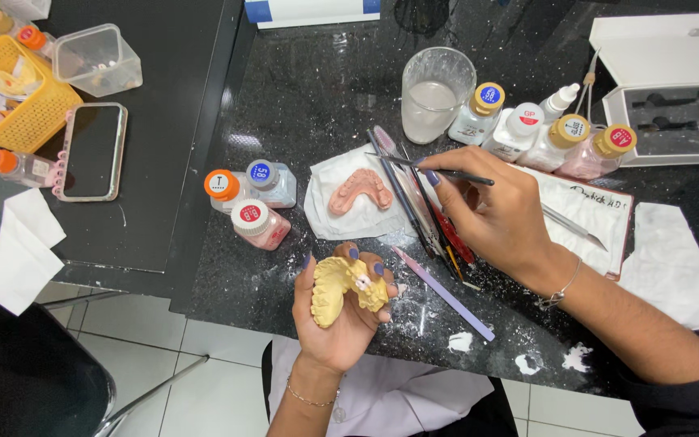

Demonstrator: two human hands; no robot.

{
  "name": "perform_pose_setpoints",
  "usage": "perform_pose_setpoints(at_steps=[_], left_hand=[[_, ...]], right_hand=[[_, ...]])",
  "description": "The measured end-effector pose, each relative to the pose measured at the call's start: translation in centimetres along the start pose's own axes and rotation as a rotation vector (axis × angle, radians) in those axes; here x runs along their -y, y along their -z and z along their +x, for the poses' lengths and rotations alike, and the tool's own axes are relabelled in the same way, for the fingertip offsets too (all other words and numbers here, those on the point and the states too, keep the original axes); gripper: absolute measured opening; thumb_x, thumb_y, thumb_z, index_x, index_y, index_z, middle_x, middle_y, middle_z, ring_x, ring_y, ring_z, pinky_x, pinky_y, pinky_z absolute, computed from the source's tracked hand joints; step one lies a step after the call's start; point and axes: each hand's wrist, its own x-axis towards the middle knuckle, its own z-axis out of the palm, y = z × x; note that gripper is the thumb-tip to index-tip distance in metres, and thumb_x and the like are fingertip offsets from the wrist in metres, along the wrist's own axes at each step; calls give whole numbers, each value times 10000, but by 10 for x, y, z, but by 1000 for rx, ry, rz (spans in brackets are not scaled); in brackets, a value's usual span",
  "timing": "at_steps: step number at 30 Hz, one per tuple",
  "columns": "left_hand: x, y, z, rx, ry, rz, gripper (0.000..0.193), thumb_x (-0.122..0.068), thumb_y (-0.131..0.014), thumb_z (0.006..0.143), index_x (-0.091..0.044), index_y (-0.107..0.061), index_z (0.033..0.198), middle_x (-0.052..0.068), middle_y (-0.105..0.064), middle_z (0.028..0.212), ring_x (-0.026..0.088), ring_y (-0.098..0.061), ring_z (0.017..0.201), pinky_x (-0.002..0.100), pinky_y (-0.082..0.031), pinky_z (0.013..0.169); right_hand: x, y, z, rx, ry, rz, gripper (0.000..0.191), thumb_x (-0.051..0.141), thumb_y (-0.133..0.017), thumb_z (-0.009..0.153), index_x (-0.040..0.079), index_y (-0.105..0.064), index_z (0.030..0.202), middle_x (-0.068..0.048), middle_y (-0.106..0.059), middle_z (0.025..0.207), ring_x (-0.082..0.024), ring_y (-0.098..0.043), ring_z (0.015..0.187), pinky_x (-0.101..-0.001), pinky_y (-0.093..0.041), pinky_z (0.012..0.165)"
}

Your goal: The person holds a yellow dental cast with a partial denture in one hand and uses a fine brush to apply porcelain material onto the denture teeth. They periodically dip the brush into a glass of liquid and continue building up material on the teeth, working around the arch.

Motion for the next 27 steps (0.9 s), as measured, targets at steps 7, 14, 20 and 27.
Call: perform_pose_setpoints(at_steps=[7, 14, 20, 27], left_hand=[[0, 0, 1, -13, 6, -10, 482, -508, -457, 1051, -62, -512, 1226, 180, -576, 1111, 379, -653, 1065, 426, -647, 755], [-1, -2, 1, -10, 7, -12, 476, -501, -450, 1068, -57, -506, 1229, 181, -574, 1113, 379, -652, 1071, 420, -646, 758], [-1, -2, 1, -14, 6, -18, 474, -503, -448, 1067, -63, -510, 1232, 178, -577, 1116, 376, -652, 1069, 415, -646, 759], [-2, 2, 4, -24, 5, -8, 482, -503, -441, 1069, -82, -528, 1287, 182, -598, 1140, 387, -662, 1071, 418, -647, 753]], right_hand=[[-1, 0, 0, 36, -36, -21, 209, 6, -682, 924, 38, -723, 1126, -89, -728, 980, -138, -626, 615, -281, -491, 567], [-4, -2, -4, 67, -22, -20, 150, 96, -629, 1028, 55, -716, 1143, -86, -727, 973, -154, -642, 658, -300, -499, 588], [-2, -4, -5, 153, -132, -29, 172, 102, -612, 975, 70, -724, 1103, -86, -720, 873, -189, -650, 580, -337, -483, 529], [2, -3, -3, 136, 40, 28, 168, 102, -590, 973, 54, -679, 1107, -118, -708, 965, -262, -706, 748, -359, -528, 619]])
